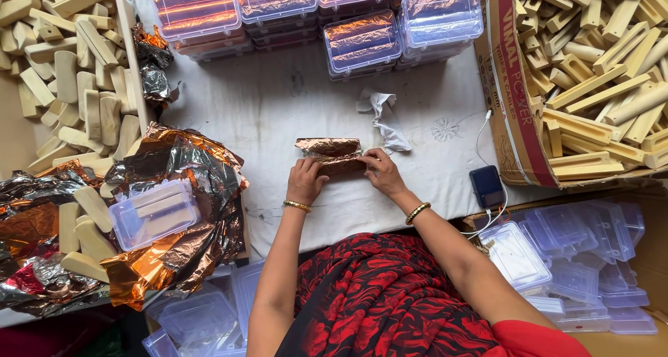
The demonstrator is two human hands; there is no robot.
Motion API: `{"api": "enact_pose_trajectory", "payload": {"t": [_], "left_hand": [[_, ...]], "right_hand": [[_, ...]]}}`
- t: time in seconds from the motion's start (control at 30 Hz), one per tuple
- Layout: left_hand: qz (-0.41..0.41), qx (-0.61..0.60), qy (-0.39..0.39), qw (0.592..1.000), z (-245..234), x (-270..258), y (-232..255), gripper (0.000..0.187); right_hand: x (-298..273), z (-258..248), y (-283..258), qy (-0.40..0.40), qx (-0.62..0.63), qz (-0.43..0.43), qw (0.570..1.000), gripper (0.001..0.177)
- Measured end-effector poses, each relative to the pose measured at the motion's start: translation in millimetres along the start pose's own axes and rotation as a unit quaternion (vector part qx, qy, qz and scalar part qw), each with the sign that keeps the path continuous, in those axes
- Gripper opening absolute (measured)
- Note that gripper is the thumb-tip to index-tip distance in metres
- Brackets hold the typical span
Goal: The person wipes wooden blocks with a cloth and wraps them in foil before placing them into plastic cases and larger boxes.
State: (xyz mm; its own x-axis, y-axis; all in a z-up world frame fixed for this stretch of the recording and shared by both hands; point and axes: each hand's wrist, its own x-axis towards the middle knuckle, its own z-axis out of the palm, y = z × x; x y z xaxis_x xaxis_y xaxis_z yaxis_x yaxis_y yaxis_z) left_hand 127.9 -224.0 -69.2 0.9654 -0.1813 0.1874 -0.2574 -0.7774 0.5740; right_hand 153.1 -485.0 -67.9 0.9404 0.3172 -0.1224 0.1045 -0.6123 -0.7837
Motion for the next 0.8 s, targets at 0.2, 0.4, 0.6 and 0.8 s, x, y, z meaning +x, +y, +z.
{"api": "enact_pose_trajectory", "payload": {"t": [0.2, 0.4, 0.6, 0.8], "left_hand": [[-0.023, -0.021, -0.030, 0.999, -8, -4, 7, 0.044], [0.003, 0.019, -0.009, 1.000, 9, -9, -1, 0.043], [-0.045, 0.018, -0.025, 0.998, 13, 1, -4, 0.037], [-0.060, 0.012, -0.041, 0.997, 11, 2, -2, 0.036]], "right_hand": [[-2, -1, -12, 0.052, -0.013, 0.005, 0.999, 0.051], [9, -4, 2, 0.028, -0.007, -0.026, 0.999, 0.048], [36, -11, 18, -0.074, 0.006, 0.036, 0.997, 0.042], [57, -16, 0, -0.148, -0.109, 0.033, 0.982, 0.064]]}}
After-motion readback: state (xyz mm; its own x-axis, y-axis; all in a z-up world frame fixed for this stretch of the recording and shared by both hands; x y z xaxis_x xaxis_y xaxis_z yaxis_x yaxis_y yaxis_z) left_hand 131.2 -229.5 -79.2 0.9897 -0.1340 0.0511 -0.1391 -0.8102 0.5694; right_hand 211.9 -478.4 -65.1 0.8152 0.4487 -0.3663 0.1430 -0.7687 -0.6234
